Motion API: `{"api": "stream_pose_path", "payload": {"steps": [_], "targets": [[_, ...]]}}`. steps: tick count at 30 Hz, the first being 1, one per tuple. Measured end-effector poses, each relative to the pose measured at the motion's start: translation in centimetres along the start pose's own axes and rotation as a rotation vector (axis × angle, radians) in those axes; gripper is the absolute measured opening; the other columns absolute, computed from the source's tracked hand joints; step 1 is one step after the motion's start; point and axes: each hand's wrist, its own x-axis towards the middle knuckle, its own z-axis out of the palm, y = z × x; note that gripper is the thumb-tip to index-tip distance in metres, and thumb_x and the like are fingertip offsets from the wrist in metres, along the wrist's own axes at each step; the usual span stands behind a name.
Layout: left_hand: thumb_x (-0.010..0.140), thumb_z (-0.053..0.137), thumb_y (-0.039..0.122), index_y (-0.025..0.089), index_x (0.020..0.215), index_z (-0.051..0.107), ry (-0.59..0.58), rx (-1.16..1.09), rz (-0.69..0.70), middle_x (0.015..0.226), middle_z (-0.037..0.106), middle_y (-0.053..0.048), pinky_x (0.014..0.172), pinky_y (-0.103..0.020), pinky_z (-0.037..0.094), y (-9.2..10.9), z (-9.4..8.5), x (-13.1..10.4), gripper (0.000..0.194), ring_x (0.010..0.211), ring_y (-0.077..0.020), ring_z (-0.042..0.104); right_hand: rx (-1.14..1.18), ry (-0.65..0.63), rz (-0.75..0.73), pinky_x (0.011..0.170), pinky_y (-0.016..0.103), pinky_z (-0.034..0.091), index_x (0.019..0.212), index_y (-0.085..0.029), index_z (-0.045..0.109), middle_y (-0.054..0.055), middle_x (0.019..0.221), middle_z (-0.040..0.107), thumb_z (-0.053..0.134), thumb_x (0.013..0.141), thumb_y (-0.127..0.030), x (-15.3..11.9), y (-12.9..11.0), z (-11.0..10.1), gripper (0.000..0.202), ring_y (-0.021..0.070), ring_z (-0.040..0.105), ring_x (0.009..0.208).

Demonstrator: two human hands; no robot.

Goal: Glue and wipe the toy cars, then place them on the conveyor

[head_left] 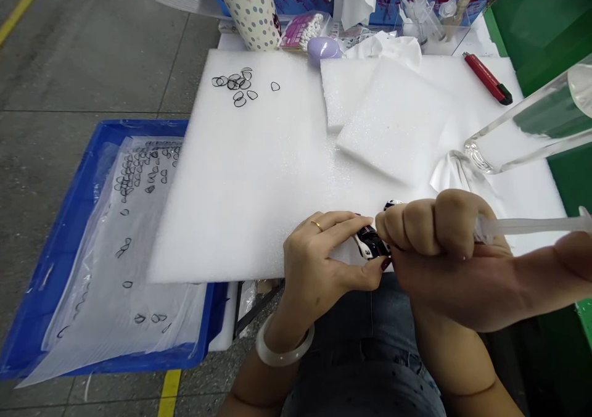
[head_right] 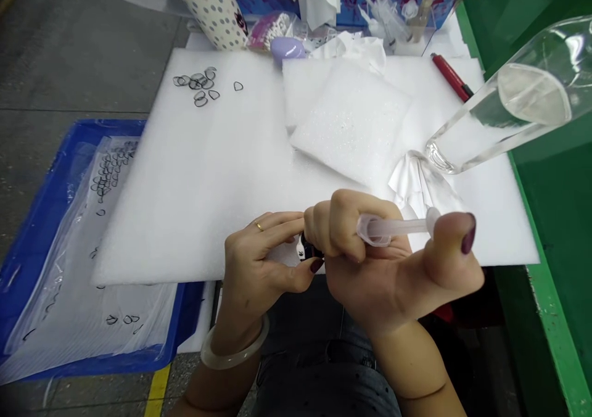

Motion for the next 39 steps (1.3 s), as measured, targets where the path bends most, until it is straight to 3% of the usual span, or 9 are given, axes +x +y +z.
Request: {"api": "stream_pose_path", "payload": {"steps": [12, 16, 19, 22, 24, 27, 31, 35, 39], "targets": [[0.073, 0.082, 0.039, 0.022, 0.095, 0.075, -0.009, -0.007, 0.001, 0.099, 0.078, -0.004, 0.080, -0.037, 0.060, -0.2, 0.1, 0.0, 0.028, 0.084, -0.0219, 0.071, -0.296, -0.034, -0.049, 0.051, 0.029, 0.029, 0.059, -0.022, 0.041, -0.004, 0.056, 0.031, 0.061, 0.095, -0.026, 0.4, -1.4, 1.3, 0.042, 0.0125, 0.031, 0.051], [0.070, 0.080, 0.035, 0.024, 0.104, 0.071, -0.038, 0.070, 0.068, 0.105, 0.075, -0.004, 0.083, -0.040, 0.059, -0.7, 0.1, -0.5, 0.037, 0.091, -0.0253, 0.071, -0.334, 0.009, -0.224, 0.058, 0.033, 0.039, 0.060, -0.025, 0.044, -0.001, 0.059, 0.041, 0.037, 0.100, -0.050, 4.9, -0.2, 1.2, 0.048, 0.0148, 0.039, 0.054], [0.067, 0.075, 0.026, 0.027, 0.112, 0.067, -0.057, 0.147, 0.179, 0.112, 0.072, -0.004, 0.084, -0.041, 0.058, -1.4, -0.2, -1.0, 0.046, 0.096, -0.0267, 0.070, -0.492, 0.092, -0.231, 0.069, 0.034, 0.048, 0.072, -0.022, 0.058, 0.004, 0.078, 0.063, 0.041, 0.094, -0.056, 7.6, 0.3, -0.7, 0.044, 0.0176, 0.060, 0.073], [0.067, 0.072, 0.023, 0.029, 0.117, 0.064, -0.114, 0.190, 0.246, 0.117, 0.070, -0.003, 0.082, -0.037, 0.059, -2.0, -0.5, -1.3, 0.051, 0.099, -0.0244, 0.069, -0.770, 0.264, -0.403, 0.087, 0.037, 0.051, 0.104, -0.021, 0.066, 0.006, 0.110, 0.070, 0.049, 0.094, -0.052, 5.9, -0.9, -3.7, 0.037, 0.0216, 0.065, 0.104], [0.072, 0.069, 0.023, 0.028, 0.119, 0.062, -0.105, 0.221, 0.265, 0.120, 0.070, -0.003, 0.083, -0.035, 0.060, -2.0, -0.4, -1.3, 0.048, 0.102, -0.0234, 0.067, -0.971, 0.476, -0.502, 0.078, 0.033, 0.050, 0.099, -0.021, 0.068, 0.005, 0.096, 0.072, 0.050, 0.096, -0.045, 3.2, -2.2, -6.2, 0.030, 0.0197, 0.067, 0.089], [0.084, 0.061, 0.023, 0.027, 0.123, 0.061, -0.015, 0.306, 0.285, 0.128, 0.067, -0.005, 0.083, -0.035, 0.061, -1.9, 0.3, -1.1, 0.039, 0.107, -0.0237, 0.066, -1.477, 0.633, -0.330, 0.059, 0.031, 0.037, 0.079, -0.020, 0.070, 0.001, 0.065, 0.065, 0.054, 0.094, -0.037, 0.1, -3.6, -10.2, 0.028, 0.0160, 0.056, 0.058], [0.092, 0.057, 0.027, 0.027, 0.131, 0.059, 0.033, 0.394, 0.270, 0.140, 0.059, -0.008, 0.082, -0.039, 0.062, -2.1, 0.8, -0.8, 0.039, 0.115, -0.0271, 0.063, -1.884, 0.749, -0.250, 0.066, 0.035, 0.036, 0.077, -0.018, 0.072, 0.007, 0.074, 0.070, 0.062, 0.088, -0.044, -0.7, -3.5, -14.0, 0.030, 0.0248, 0.061, 0.074], [0.091, 0.063, 0.026, 0.027, 0.124, 0.062, 0.169, 0.233, 0.187, 0.132, 0.061, -0.007, 0.093, -0.035, 0.059, -1.1, 0.8, -1.2, 0.033, 0.117, -0.0236, 0.063, -1.758, 0.582, -0.286, 0.078, 0.040, 0.038, 0.078, -0.019, 0.071, 0.008, 0.085, 0.073, 0.059, 0.088, -0.035, -0.5, -3.0, -14.0, 0.022, 0.0271, 0.061, 0.085], [0.093, 0.057, 0.010, 0.029, 0.125, 0.061, 0.218, -0.055, 0.243, 0.120, 0.067, -0.002, 0.101, -0.023, 0.052, 2.6, 2.3, -1.1, 0.038, 0.113, -0.0139, 0.066, -1.040, 0.411, -0.138, 0.062, 0.030, 0.037, 0.077, -0.020, 0.060, 0.000, 0.065, 0.055, 0.053, 0.095, -0.042, -1.9, -3.9, -11.2, 0.029, 0.0164, 0.048, 0.062]]}}
